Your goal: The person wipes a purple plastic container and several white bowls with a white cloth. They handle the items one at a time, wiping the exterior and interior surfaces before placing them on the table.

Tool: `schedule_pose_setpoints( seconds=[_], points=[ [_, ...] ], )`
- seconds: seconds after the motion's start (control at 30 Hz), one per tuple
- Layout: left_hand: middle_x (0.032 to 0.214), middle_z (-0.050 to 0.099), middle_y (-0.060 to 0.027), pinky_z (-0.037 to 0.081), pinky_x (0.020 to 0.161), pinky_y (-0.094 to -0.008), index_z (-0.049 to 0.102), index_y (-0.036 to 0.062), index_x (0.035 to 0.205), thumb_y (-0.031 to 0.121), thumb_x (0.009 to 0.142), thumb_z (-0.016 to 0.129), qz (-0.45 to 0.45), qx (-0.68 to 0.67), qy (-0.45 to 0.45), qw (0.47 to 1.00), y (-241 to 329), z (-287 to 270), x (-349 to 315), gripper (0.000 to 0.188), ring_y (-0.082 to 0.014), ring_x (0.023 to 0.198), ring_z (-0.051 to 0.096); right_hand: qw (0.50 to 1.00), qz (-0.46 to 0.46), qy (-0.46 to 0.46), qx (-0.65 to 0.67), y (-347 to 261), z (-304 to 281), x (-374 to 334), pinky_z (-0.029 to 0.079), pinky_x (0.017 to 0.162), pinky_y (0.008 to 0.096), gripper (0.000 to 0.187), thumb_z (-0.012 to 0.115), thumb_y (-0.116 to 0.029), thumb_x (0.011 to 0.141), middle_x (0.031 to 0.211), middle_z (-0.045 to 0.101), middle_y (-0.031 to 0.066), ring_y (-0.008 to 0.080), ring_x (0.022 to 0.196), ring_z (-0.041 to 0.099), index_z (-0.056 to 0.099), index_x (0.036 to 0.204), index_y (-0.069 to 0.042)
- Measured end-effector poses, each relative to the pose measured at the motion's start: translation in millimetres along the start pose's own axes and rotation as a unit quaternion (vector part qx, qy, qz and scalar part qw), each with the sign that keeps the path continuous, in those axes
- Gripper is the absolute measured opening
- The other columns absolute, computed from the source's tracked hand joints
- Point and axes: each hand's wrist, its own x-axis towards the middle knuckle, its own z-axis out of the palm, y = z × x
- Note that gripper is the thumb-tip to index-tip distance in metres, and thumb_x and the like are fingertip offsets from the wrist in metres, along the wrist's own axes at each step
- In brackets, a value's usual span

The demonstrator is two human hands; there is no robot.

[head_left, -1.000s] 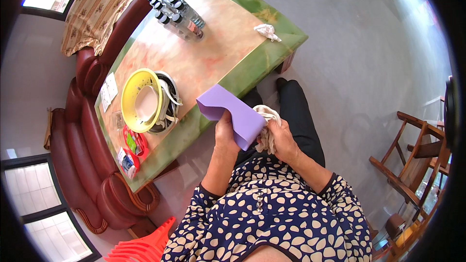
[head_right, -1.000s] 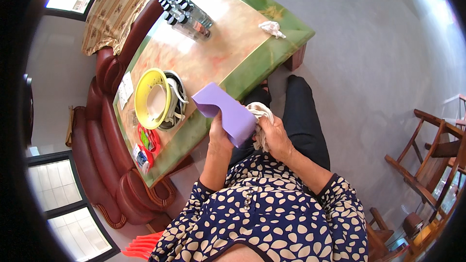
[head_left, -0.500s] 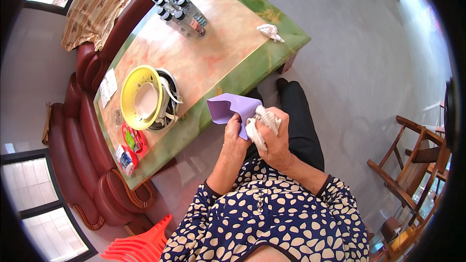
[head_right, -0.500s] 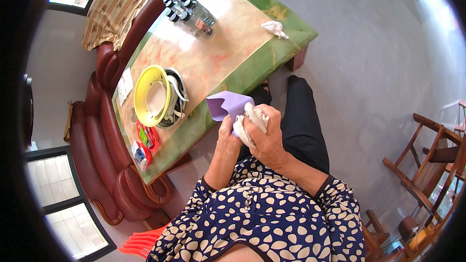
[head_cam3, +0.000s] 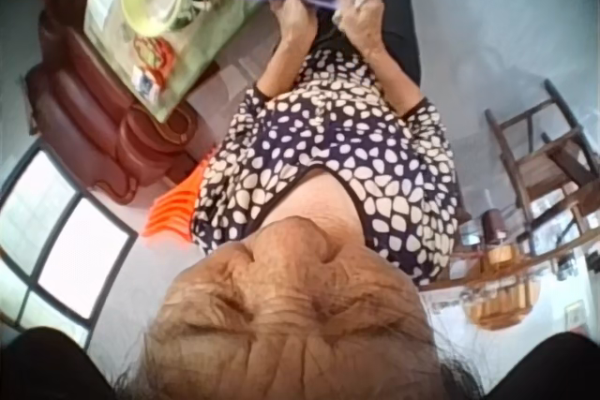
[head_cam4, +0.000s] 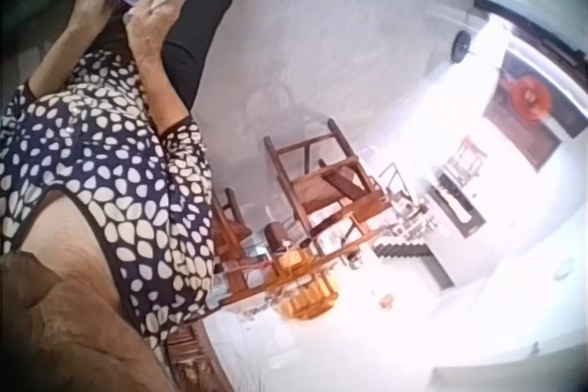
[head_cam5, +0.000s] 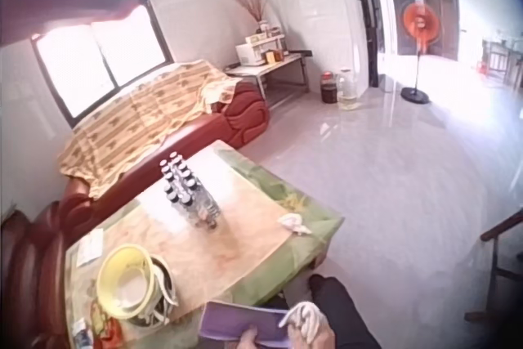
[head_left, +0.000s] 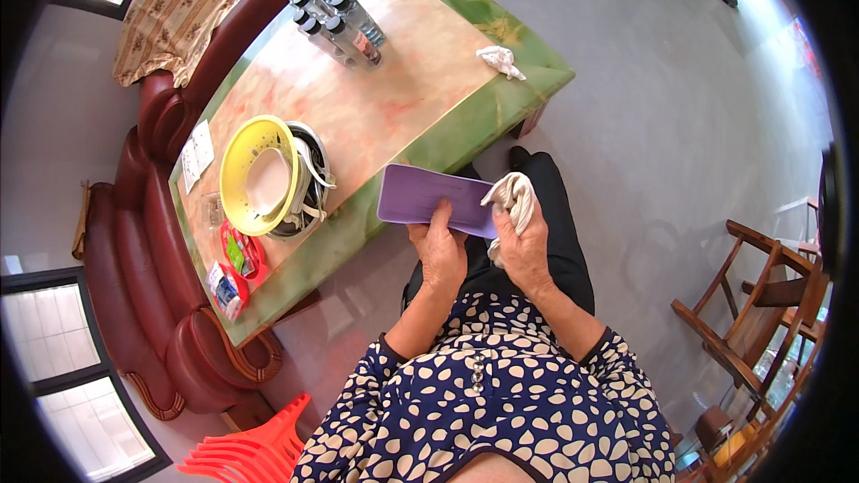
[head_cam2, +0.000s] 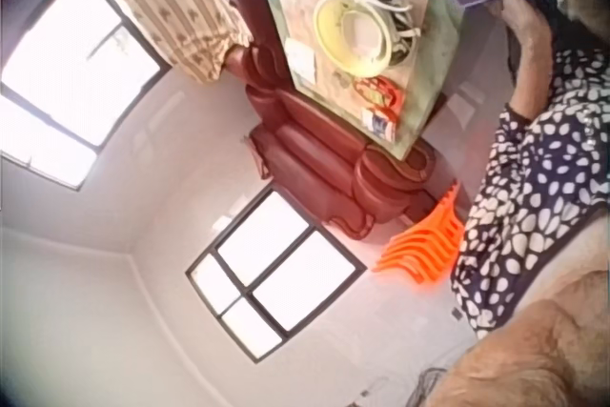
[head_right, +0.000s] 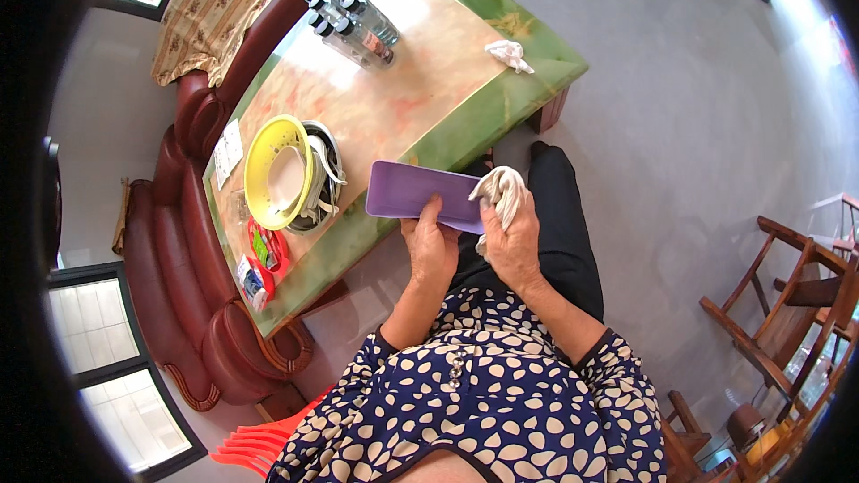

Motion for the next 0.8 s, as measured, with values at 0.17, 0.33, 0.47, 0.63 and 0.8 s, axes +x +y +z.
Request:
schedule_pose_setpoints(
  seconds=[0.17,0.33,0.47,0.63,0.8],
  points=[
    [0.120,0.055,-0.0074,0.051,0.089,-0.0398,0.038,0.0105,0.137,0.014,0.089,0.060,0.066,0.030,-0.111,0.991,0.1,-21.5,8.1,0.053,-0.0214,0.108,0.058,0.992,0.100,-0.047,0.066,-12.2,-12.7,9.2,0.048,0.083,0.0269,0.029,0.059,-0.006,0.089,0.096,0.065,0.0059,0.0121,0.091,0.060,0.056,0.117,0.002],
    [0.119,0.056,-0.0173,0.045,0.096,-0.0416,0.033,0.0061,0.139,0.031,0.077,0.074,0.182,0.080,-0.264,0.944,19.2,-19.8,13.9,0.079,-0.0281,0.111,0.056,0.946,0.229,-0.136,0.183,-18.6,-11.4,0.1,0.045,0.062,0.0217,0.013,0.056,-0.010,0.091,0.084,0.060,-0.0017,0.0044,0.070,0.054,0.062,0.100,-0.003],
    [0.113,0.055,-0.0159,0.049,0.089,-0.0411,0.034,0.0055,0.137,0.051,0.077,0.071,0.089,0.003,-0.292,0.952,20.3,-44.2,25.7,0.084,-0.0288,0.105,0.057,0.916,0.267,-0.241,0.177,-28.7,-14.6,-2.8,0.045,0.062,0.0225,0.013,0.060,-0.015,0.090,0.076,0.060,-0.0033,0.0051,0.067,0.053,0.064,0.092,-0.002],
    [0.106,0.059,-0.0136,0.051,0.082,-0.0382,0.045,0.0029,0.129,0.072,0.083,0.048,-0.030,-0.109,-0.321,0.940,27.6,-67.0,33.2,0.083,-0.0257,0.093,0.059,0.955,0.135,-0.263,0.038,-36.9,-32.6,-2.1,0.047,0.070,0.0292,0.032,0.055,-0.029,0.093,0.092,0.058,0.0081,0.0163,0.079,0.057,0.060,0.106,0.000],
    [0.115,0.061,-0.0107,0.049,0.089,-0.0362,0.049,0.0057,0.127,0.070,0.090,0.032,-0.050,0.016,-0.190,0.980,22.9,-50.5,13.4,0.076,-0.0228,0.101,0.060,0.983,-0.112,-0.138,-0.044,-55.4,-26.7,2.7,0.050,0.074,0.0323,0.030,0.062,-0.011,0.084,0.103,0.052,0.0146,0.0265,0.087,0.058,0.059,0.113,-0.002]
  ],
)
